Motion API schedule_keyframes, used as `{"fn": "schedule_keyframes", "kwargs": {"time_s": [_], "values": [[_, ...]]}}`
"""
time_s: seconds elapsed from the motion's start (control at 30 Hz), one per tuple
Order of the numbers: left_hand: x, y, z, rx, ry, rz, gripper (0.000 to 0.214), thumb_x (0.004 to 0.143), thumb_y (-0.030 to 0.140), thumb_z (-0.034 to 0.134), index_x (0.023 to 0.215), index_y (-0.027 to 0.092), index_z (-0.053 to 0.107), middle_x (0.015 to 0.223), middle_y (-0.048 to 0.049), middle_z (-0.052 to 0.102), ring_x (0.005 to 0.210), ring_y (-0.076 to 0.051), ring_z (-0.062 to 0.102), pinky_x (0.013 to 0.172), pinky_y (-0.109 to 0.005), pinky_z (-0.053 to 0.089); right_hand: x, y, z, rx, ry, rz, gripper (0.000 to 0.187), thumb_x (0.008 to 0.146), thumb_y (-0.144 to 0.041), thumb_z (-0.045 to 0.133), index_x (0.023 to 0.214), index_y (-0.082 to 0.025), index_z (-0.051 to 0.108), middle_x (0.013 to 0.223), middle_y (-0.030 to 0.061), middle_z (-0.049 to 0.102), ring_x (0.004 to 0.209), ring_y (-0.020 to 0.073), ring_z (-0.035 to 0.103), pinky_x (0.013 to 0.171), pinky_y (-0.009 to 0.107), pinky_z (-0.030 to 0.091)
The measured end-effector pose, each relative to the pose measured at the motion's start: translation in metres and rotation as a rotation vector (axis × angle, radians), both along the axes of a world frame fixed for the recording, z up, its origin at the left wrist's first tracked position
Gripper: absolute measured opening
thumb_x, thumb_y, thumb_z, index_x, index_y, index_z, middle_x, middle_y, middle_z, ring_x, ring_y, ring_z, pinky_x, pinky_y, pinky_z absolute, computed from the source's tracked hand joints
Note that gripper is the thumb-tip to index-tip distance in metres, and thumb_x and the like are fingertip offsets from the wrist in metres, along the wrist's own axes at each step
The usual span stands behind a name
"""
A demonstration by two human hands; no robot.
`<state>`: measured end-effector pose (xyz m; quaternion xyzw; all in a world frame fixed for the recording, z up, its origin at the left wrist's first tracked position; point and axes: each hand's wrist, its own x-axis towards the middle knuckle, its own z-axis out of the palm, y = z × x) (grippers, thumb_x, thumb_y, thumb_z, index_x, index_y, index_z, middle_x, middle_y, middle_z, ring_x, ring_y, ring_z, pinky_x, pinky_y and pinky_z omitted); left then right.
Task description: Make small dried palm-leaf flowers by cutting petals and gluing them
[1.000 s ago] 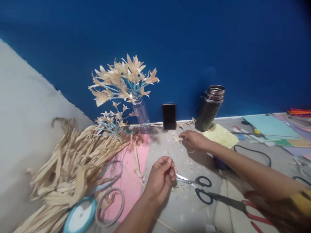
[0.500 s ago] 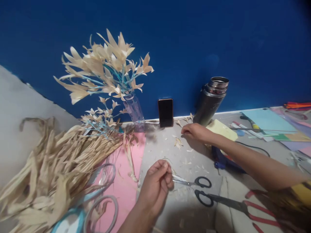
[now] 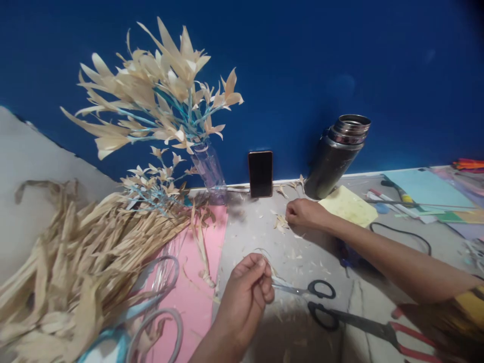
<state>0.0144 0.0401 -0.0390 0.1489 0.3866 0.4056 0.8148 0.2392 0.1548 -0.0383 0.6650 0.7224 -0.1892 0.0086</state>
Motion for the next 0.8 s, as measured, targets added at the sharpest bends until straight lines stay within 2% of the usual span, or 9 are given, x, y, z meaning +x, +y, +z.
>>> {"fn": "schedule_keyframes", "kwargs": {"time_s": [0.2, 0.33, 0.5, 0.6, 0.7, 0.73, 0.8], "values": [[0.0, -0.002, 0.0, 0.005, -0.002, -0.001, 0.029, 0.071, 0.026, 0.083, 0.073, 0.015, 0.056, 0.067, 0.0026, 0.054, 0.049, -0.005, 0.039, 0.049, -0.021, 0.029, 0.001, 0.001, -0.003, 0.002, 0.035, -0.02, 0.02, 0.086, -0.029, 0.056, 0.078, -0.02, 0.071, 0.084, 0.0065, 0.076, 0.073, 0.0193, 0.066, 0.053, 0.026, 0.033], [0.0, -0.002, 0.0, 0.014, 0.002, -0.006, 0.029, 0.071, 0.026, 0.083, 0.072, 0.015, 0.056, 0.067, 0.0024, 0.055, 0.049, -0.005, 0.039, 0.049, -0.021, 0.029, -0.005, 0.001, -0.004, 0.038, 0.038, -0.03, 0.01, 0.079, -0.024, 0.062, 0.078, -0.02, 0.071, 0.087, 0.0061, 0.076, 0.076, 0.0205, 0.066, 0.053, 0.026, 0.031], [0.001, -0.002, 0.001, 0.059, 0.024, -0.012, 0.029, 0.073, 0.029, 0.082, 0.074, 0.014, 0.057, 0.066, 0.0025, 0.055, 0.048, -0.004, 0.04, 0.05, -0.02, 0.031, -0.004, -0.009, 0.012, 0.14, 0.077, -0.027, 0.011, 0.082, -0.021, 0.058, 0.079, -0.02, 0.069, 0.081, 0.0046, 0.075, 0.072, 0.0189, 0.065, 0.058, 0.026, 0.037], [0.003, -0.003, 0.007, 0.096, 0.041, -0.011, 0.028, 0.074, 0.029, 0.082, 0.076, 0.015, 0.058, 0.068, 0.0016, 0.058, 0.049, -0.005, 0.043, 0.05, -0.02, 0.034, -0.001, -0.041, 0.026, 0.308, 0.12, -0.003, 0.017, 0.092, -0.022, 0.051, 0.091, -0.02, 0.067, 0.091, 0.0058, 0.074, 0.082, 0.0194, 0.066, 0.071, 0.028, 0.044], [0.009, -0.006, 0.019, 0.098, 0.045, -0.038, 0.03, 0.07, 0.028, 0.084, 0.078, 0.015, 0.059, 0.075, -0.0014, 0.063, 0.053, -0.007, 0.049, 0.051, -0.02, 0.037, 0.002, -0.091, 0.034, 0.812, 0.188, 0.25, 0.015, 0.095, -0.021, 0.053, 0.095, -0.022, 0.068, 0.102, 0.0082, 0.075, 0.092, 0.0216, 0.067, 0.081, 0.033, 0.049], [0.012, -0.008, 0.023, 0.09, 0.043, -0.049, 0.032, 0.068, 0.028, 0.086, 0.078, 0.015, 0.059, 0.078, -0.003, 0.065, 0.056, -0.008, 0.053, 0.051, -0.021, 0.039, 0.002, -0.107, 0.036, 0.918, 0.189, 0.326, 0.014, 0.094, -0.019, 0.057, 0.099, -0.023, 0.069, 0.104, 0.0072, 0.075, 0.091, 0.0211, 0.066, 0.082, 0.033, 0.05], [0.019, -0.013, 0.032, 0.077, 0.028, -0.062, 0.035, 0.065, 0.027, 0.087, 0.08, 0.016, 0.058, 0.084, -0.0058, 0.068, 0.064, -0.011, 0.059, 0.055, -0.022, 0.044, 0.003, -0.135, 0.036, 1.024, 0.177, 0.431, 0.019, 0.091, -0.016, 0.062, 0.107, -0.026, 0.069, 0.106, 0.0065, 0.076, 0.092, 0.0217, 0.066, 0.083, 0.035, 0.051]]}}
